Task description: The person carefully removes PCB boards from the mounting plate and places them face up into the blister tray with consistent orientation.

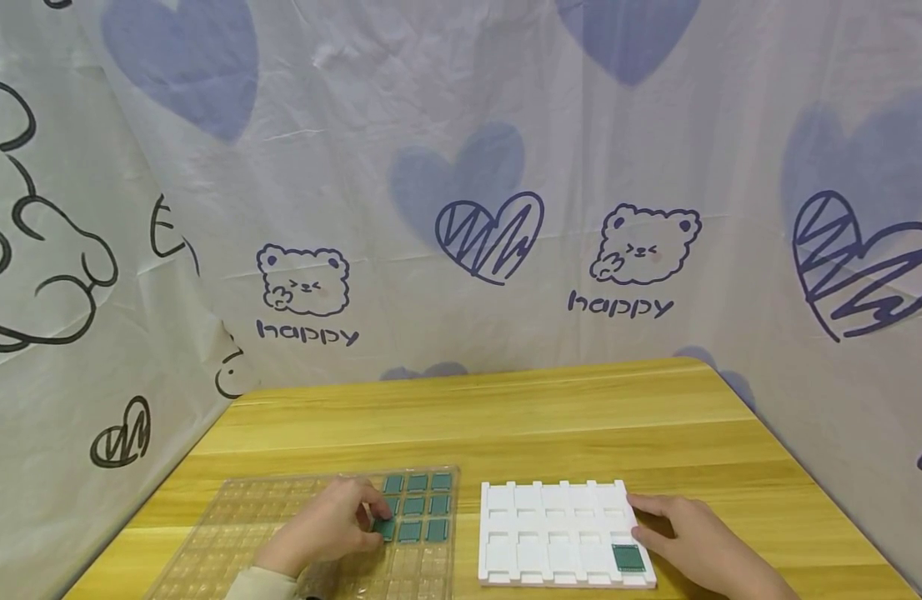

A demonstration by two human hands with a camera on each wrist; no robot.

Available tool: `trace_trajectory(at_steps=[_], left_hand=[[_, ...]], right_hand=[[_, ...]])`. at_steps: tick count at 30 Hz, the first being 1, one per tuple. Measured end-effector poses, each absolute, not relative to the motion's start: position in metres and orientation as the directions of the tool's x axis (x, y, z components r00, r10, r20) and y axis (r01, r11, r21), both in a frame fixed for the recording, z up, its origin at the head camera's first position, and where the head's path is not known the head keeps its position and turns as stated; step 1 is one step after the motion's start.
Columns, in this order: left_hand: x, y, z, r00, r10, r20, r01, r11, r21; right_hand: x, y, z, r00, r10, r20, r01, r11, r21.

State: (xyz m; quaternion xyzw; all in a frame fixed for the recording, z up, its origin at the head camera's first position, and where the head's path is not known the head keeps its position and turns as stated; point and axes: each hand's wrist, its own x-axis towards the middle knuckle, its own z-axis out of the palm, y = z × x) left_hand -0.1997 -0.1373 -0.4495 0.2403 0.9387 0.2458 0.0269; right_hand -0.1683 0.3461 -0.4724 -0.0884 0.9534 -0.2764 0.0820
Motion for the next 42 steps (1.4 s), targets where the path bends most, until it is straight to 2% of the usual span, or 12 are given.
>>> trace_trajectory(at_steps=[42], left_hand=[[-0.2018, -0.137, -0.4509, -0.884, 0.466, 0.03, 0.422, 0.769, 0.48]], right_hand=[[-0.1675, 0.3453, -0.4723, -0.973, -0.209, -0.101, -0.125, 0.836, -0.534]])
